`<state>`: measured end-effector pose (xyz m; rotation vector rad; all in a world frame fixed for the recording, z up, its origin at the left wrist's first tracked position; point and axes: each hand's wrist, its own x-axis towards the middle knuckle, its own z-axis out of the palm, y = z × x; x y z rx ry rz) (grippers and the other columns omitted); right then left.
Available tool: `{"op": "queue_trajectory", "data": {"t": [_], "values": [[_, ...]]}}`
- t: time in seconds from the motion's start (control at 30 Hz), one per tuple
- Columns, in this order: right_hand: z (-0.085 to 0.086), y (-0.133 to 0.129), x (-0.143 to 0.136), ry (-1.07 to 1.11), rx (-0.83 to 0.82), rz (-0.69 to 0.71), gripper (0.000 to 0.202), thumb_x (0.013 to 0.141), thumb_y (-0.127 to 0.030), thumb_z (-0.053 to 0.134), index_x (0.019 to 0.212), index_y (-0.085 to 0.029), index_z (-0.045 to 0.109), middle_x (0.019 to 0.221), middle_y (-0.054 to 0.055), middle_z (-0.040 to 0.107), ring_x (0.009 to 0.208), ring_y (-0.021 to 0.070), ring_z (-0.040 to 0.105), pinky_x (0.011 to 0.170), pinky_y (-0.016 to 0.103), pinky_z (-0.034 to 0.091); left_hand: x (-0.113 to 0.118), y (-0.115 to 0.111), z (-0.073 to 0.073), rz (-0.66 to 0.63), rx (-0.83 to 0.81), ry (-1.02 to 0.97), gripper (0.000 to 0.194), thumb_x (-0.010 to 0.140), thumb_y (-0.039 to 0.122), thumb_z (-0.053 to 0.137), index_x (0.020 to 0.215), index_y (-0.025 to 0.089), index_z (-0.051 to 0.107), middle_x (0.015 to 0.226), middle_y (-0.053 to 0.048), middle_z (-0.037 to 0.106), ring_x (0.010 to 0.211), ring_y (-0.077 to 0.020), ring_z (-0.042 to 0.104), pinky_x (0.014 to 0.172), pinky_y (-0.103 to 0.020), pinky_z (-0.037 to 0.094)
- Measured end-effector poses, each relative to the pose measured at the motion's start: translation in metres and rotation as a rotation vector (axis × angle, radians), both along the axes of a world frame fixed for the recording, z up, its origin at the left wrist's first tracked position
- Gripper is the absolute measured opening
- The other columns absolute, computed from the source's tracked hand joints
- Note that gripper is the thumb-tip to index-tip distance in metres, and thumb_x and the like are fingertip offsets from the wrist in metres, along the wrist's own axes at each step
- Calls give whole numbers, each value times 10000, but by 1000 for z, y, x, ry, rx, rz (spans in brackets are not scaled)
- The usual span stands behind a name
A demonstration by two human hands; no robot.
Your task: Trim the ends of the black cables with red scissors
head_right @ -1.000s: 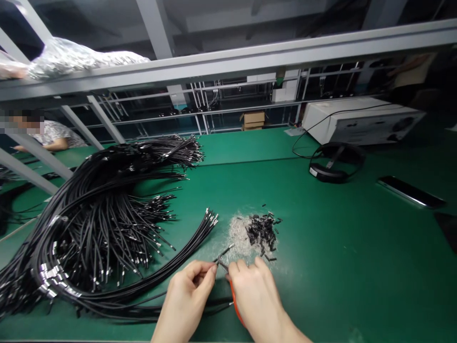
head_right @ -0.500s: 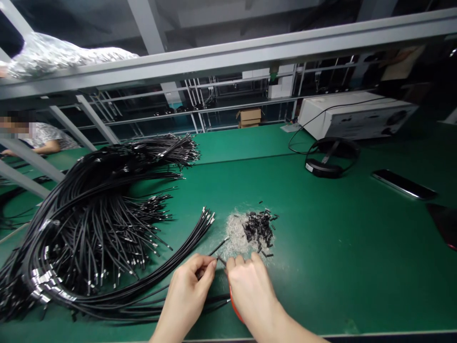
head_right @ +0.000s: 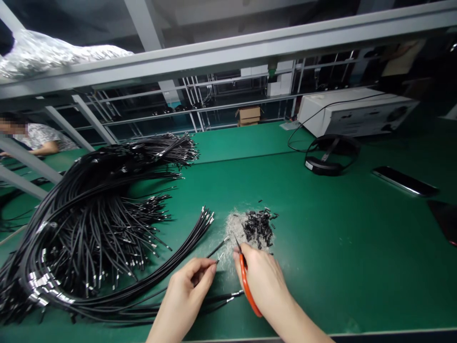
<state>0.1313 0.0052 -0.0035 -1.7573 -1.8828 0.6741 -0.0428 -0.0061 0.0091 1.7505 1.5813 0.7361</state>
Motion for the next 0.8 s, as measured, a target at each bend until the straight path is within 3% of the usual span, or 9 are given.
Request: {"op": "queue_trajectory", "data": {"t": [0.1, 0.2, 0.3, 0.5, 0.7, 0.8], "values": [[-2, -3, -8, 463, -178, 60, 354, 896, -467, 473, 1084, -191, 591, 663, 5, 631, 499, 154, 589, 473, 226, 416, -1, -4, 6, -16, -24, -53, 271, 892, 401, 492, 879, 191, 663, 739, -13, 592, 681, -159, 545, 629, -249, 402], [-1, -7, -16, 812, -323, 130, 348, 862, -504, 521, 978, -182, 581, 592, -61, 519, 337, 66, 406, 336, 176, 324, -3, -7, 12, -62, -68, -133, 292, 904, 408, 482, 827, 185, 655, 764, -18, 600, 723, -156, 540, 678, -248, 400], [1, -10, -17, 930, -292, 189, 278, 852, -448, 570, 871, -171, 586, 651, -45, 558, 369, 37, 403, 346, 144, 323, -7, -9, 15, -82, -135, -248, 313, 902, 417, 493, 767, 169, 628, 732, -9, 577, 722, -144, 504, 686, -238, 388], [10, -7, -1, 848, -284, 374, 234, 885, -395, 549, 923, -172, 610, 767, 4, 659, 437, 45, 419, 379, 140, 333, -15, -9, 19, -171, -299, -474, 298, 887, 397, 540, 740, 148, 612, 708, 0, 582, 664, -109, 457, 630, -210, 361], [26, 7, 16, 526, -129, 587, 173, 899, -285, 514, 836, -179, 634, 738, -1, 651, 638, 101, 548, 595, 182, 411, -18, -7, 24, -256, -290, -327, 259, 862, 387, 584, 786, 169, 702, 713, 4, 561, 681, -110, 480, 648, -209, 371], [31, 12, 22, 348, -6, 559, 159, 881, -274, 528, 801, -194, 640, 684, -9, 626, 639, 119, 546, 613, 202, 402, -14, -9, 25, -207, -175, -191, 207, 857, 344, 596, 782, 200, 722, 735, -2, 573, 707, -121, 518, 655, -209, 387]]}}
